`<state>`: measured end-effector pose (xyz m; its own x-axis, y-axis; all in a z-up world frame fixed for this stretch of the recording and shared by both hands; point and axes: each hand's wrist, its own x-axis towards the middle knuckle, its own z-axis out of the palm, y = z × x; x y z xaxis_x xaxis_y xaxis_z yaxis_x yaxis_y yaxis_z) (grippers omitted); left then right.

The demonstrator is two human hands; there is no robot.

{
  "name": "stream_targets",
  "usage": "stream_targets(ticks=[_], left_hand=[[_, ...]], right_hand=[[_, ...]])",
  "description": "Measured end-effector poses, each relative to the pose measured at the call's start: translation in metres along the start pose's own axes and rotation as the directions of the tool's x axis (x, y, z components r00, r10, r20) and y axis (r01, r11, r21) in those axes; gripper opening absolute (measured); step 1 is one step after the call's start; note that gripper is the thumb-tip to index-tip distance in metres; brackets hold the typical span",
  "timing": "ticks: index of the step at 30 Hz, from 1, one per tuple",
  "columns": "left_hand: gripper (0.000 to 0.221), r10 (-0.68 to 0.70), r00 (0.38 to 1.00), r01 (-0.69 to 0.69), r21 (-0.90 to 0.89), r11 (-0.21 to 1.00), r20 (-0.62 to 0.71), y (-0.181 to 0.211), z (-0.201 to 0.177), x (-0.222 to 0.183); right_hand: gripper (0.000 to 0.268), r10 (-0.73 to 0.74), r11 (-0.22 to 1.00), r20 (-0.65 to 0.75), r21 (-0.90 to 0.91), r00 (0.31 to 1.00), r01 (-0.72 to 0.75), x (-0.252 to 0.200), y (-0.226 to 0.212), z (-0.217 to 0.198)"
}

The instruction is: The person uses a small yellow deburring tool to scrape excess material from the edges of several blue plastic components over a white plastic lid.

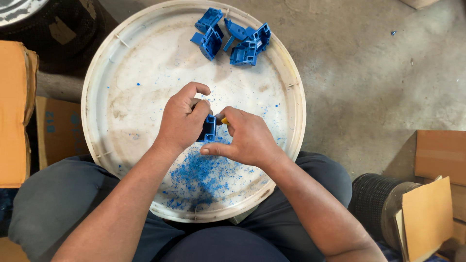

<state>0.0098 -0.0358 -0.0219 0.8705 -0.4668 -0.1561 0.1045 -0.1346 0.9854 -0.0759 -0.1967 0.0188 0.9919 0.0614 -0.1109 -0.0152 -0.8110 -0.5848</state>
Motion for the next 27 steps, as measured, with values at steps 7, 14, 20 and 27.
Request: stream_targets(ticks=[7,14,20,27], left_hand=[[0.017,-0.021,0.999,0.022,-0.010,1.000,0.027,-0.002,-0.001,0.000],[0.014,-0.019,0.999,0.022,-0.075,0.997,0.037,-0.003,-0.001,0.000],[0.013,-0.042,0.999,0.044,-0.135,0.990,0.014,-0.002,-0.004,0.000],[0.012,-0.035,0.999,0.033,-0.145,0.989,-0.007,-0.001,-0.003,0.001]], right_hand=[[0.080,-0.017,0.996,-0.025,-0.086,1.000,0.015,0.000,-0.001,0.007],[0.074,-0.081,0.993,-0.066,-0.092,0.995,0.074,-0.002,0.001,0.010],[0.064,-0.137,0.986,-0.113,-0.113,0.984,0.124,-0.004,-0.001,0.016],[0.061,-0.205,0.973,-0.151,-0.139,0.967,0.184,-0.005,-0.001,0.018]])
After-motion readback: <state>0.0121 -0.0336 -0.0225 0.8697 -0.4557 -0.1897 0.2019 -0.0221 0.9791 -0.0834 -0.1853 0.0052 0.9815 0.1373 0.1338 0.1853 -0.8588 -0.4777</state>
